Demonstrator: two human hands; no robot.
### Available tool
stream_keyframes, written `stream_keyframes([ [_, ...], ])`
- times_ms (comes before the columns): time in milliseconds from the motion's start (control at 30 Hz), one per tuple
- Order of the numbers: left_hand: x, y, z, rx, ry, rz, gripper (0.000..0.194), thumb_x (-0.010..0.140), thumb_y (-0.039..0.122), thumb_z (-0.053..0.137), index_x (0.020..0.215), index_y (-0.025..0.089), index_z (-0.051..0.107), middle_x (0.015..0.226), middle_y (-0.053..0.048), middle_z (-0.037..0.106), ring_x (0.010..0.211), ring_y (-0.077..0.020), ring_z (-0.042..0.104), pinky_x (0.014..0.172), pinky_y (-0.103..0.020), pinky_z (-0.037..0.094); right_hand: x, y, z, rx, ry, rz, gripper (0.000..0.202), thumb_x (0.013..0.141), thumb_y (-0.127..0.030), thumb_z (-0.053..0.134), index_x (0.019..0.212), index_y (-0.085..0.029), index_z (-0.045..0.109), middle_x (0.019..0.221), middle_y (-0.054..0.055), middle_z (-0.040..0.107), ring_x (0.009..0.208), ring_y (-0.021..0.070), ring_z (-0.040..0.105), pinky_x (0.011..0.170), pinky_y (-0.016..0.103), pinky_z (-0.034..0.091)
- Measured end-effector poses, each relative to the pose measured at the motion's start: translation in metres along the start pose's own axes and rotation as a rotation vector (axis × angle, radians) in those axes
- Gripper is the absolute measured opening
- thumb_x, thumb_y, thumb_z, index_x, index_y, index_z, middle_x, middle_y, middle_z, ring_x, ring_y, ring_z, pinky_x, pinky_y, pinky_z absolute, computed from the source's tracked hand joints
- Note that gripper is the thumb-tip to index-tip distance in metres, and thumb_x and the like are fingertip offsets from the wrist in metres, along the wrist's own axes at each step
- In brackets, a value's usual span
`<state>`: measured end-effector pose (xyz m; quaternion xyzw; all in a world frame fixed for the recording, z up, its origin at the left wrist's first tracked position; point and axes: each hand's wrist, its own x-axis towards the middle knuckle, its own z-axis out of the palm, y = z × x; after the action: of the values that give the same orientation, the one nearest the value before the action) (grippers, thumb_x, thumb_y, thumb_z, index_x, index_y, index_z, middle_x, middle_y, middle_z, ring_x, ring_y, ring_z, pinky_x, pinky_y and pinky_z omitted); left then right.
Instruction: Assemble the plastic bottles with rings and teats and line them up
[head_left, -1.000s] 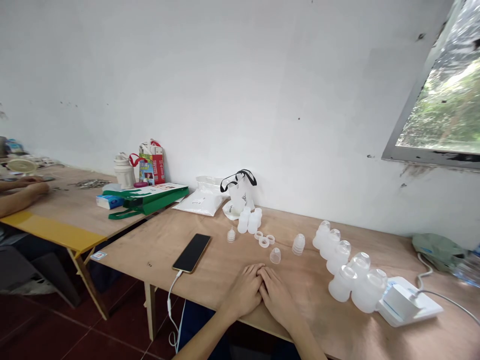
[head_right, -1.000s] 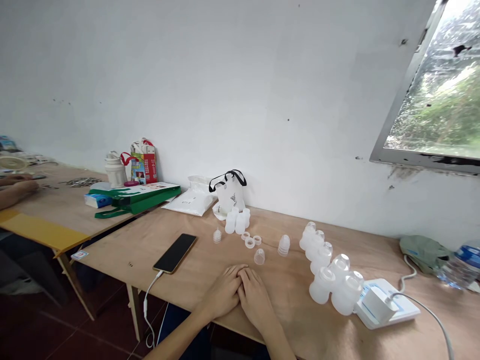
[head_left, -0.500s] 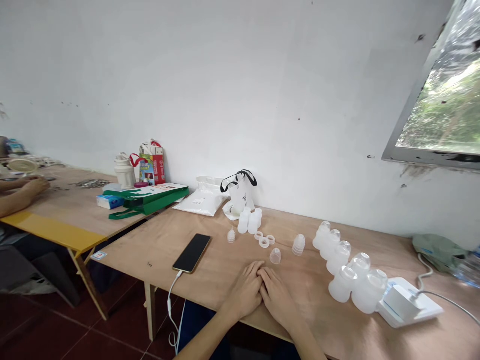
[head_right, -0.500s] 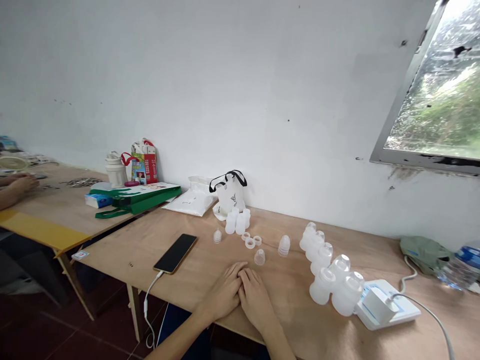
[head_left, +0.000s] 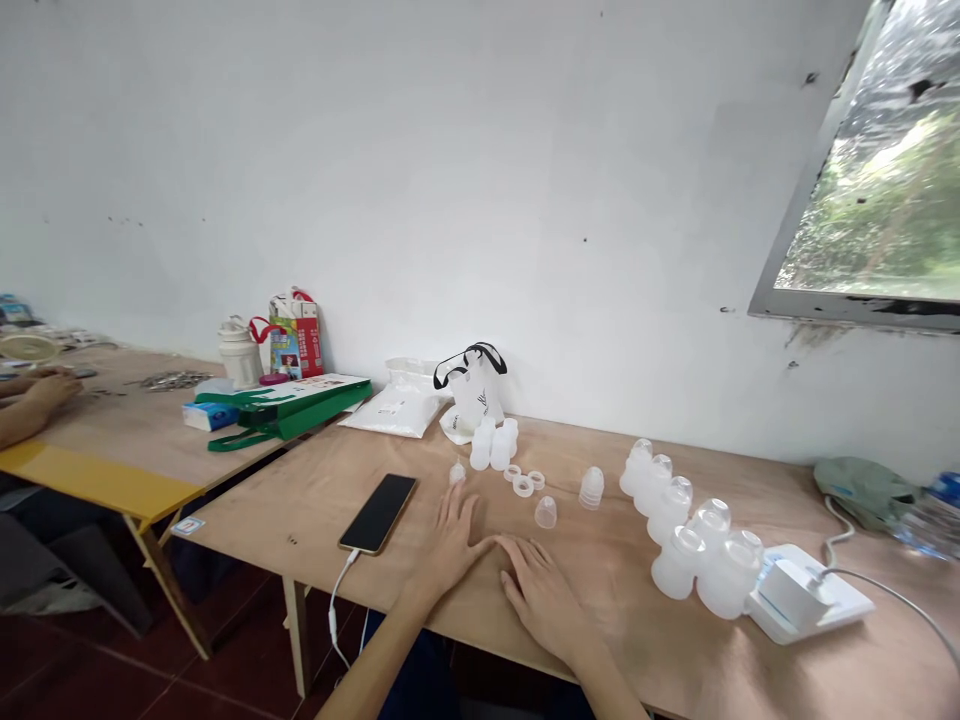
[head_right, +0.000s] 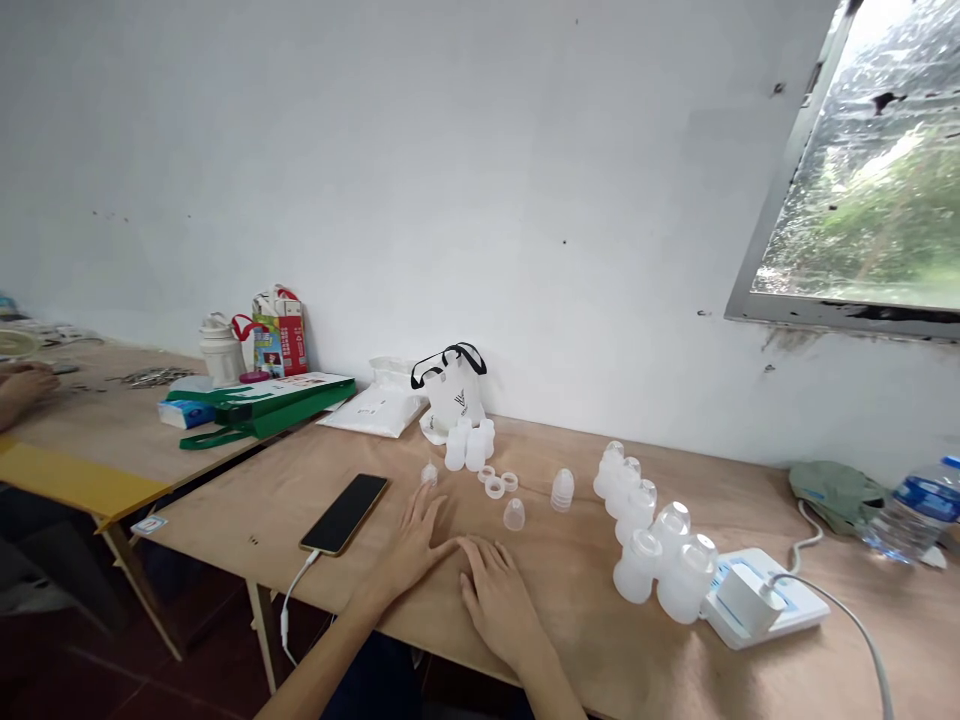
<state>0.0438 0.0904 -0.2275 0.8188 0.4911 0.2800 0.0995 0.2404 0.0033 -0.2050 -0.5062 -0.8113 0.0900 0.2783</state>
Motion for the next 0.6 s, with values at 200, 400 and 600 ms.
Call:
stream_keyframes([
  [200, 0.005, -0.023, -0.016, -0.130, -0.132, -0.131, 0.085, 0.089, 0.053, 0.068, 0.157, 0.019, 0.030, 0.173, -0.018, 0.007, 0.160, -0.0346, 0.008, 0.128, -0.053, 0.020, 0.000, 0.000, 0.000, -0.076, -0.041, -0.004, 0.039, 0.102, -0.019, 0.044, 0.137, -0.023, 0.059, 0.146, 0.009, 0.061, 0.135, 0.0249, 0.056, 0.118, 0.050, 0.042],
  [400, 0.003, -0.026, -0.013, -0.151, -0.063, -0.130, 0.092, 0.085, 0.055, 0.072, 0.159, 0.024, 0.028, 0.174, -0.012, -0.006, 0.160, -0.0346, -0.001, 0.128, -0.052, 0.020, -0.001, 0.005, 0.006, -0.116, -0.037, -0.028, 0.034, 0.103, -0.018, 0.045, 0.132, -0.022, 0.063, 0.147, 0.009, 0.060, 0.136, 0.0242, 0.055, 0.119, 0.050, 0.041],
  [600, 0.028, -0.034, -0.016, -0.042, -0.148, -0.152, 0.122, 0.063, 0.068, 0.084, 0.163, 0.031, 0.025, 0.173, -0.010, -0.012, 0.157, -0.0469, -0.007, 0.124, -0.061, 0.019, -0.002, 0.006, 0.008, -0.142, -0.014, -0.048, 0.033, 0.103, -0.018, 0.045, 0.130, -0.022, 0.063, 0.146, 0.008, 0.061, 0.135, 0.0237, 0.056, 0.118, 0.050, 0.043],
])
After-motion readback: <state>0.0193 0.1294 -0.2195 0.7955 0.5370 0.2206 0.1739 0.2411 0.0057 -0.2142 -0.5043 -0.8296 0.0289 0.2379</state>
